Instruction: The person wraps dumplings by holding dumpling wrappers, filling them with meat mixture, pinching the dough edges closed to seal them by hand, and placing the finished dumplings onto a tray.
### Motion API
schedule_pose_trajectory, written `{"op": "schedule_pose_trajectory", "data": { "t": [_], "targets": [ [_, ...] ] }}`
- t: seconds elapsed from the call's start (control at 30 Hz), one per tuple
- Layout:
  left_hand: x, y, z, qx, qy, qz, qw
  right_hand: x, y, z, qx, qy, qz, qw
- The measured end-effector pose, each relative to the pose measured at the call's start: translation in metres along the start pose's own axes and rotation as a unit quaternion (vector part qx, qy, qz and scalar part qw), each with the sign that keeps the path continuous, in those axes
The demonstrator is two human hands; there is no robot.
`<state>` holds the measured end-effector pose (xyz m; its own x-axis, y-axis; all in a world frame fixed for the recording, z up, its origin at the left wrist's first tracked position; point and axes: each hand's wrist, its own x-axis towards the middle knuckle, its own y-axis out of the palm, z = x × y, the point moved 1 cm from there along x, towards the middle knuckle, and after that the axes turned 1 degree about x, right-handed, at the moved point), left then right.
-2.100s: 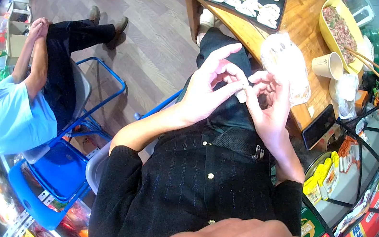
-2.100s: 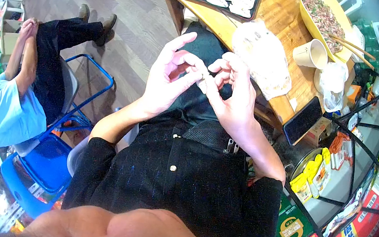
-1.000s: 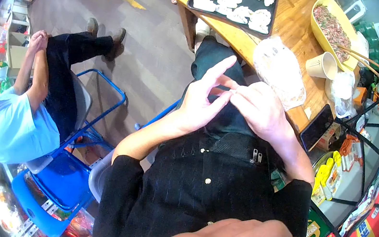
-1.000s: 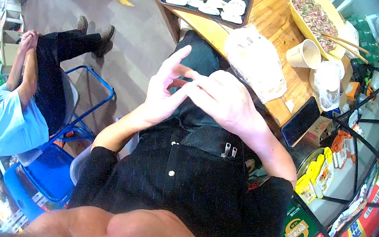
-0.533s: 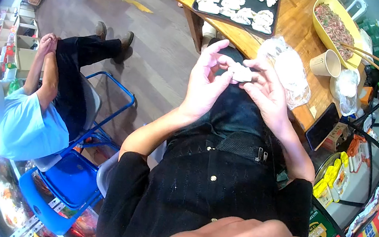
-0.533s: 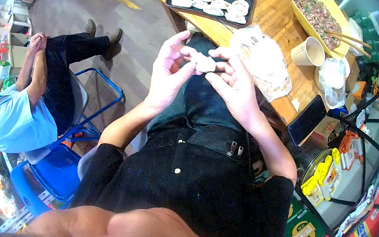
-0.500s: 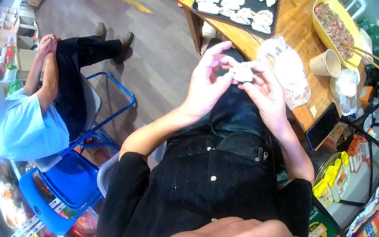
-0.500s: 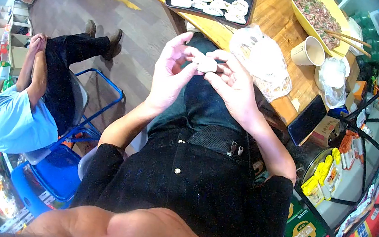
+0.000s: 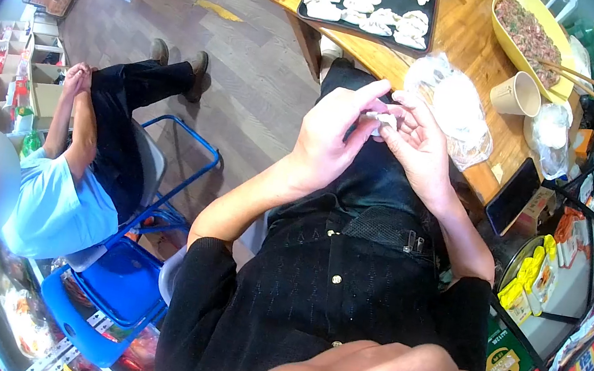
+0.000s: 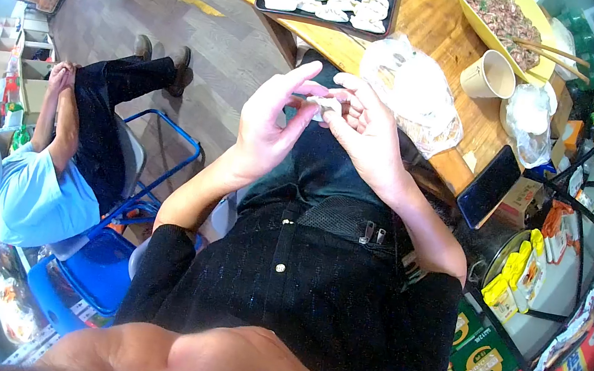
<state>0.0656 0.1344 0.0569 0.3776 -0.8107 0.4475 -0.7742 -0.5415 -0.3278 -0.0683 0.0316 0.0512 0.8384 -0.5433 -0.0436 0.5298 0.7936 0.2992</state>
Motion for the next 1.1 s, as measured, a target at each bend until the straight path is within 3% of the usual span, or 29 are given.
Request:
{"op": "schedule_pose_trajectory", "data": {
  "t": [0.07, 0.13, 0.27, 0.4, 0.47, 0.5, 0.6, 0.77, 0.87, 1.1],
  "targets": [
    [0.004, -0.001, -0.001, 0.058, 0.05, -0.006, 0.997, 0.0, 0.0, 0.0, 0.002, -0.012, 0.008, 1.0],
    [0.007, 0.0, -0.004, 0.13, 0.167, -0.008, 0.977, -0.001, 0.0, 0.002, 0.004, -0.022, 0.014, 1.0],
    [0.009, -0.002, -0.006, 0.189, 0.238, 0.032, 0.952, -0.005, 0.0, 0.006, -0.046, -0.016, 0.02, 0.999],
    [0.007, 0.001, -0.007, 0.161, 0.209, 0.032, 0.964, -0.004, -0.002, 0.004, -0.001, -0.017, 0.012, 1.0],
    [0.007, 0.003, -0.007, 0.052, 0.1, -0.004, 0.994, -0.004, -0.003, 0.006, 0.012, -0.016, 0.006, 1.0],
    [0.006, 0.0, -0.005, 0.05, 0.069, 0.036, 0.996, -0.004, -0.004, 0.007, 0.023, -0.013, 0.002, 1.0],
    [0.009, 0.0, -0.003, 0.049, 0.079, 0.075, 0.993, -0.006, -0.006, 0.008, -0.005, -0.027, 0.003, 1.0],
    [0.023, 0.005, -0.014, 0.17, 0.124, 0.106, 0.972, -0.007, -0.011, 0.003, -0.07, -0.054, 0.01, 0.996],
    [0.026, 0.01, -0.018, 0.167, 0.165, 0.096, 0.967, -0.009, -0.017, 0.004, -0.097, -0.038, 0.014, 0.994],
    [0.029, 0.015, -0.027, 0.149, 0.161, 0.118, 0.968, -0.016, -0.025, 0.009, -0.093, -0.039, 0.045, 0.994]
  ]
}}
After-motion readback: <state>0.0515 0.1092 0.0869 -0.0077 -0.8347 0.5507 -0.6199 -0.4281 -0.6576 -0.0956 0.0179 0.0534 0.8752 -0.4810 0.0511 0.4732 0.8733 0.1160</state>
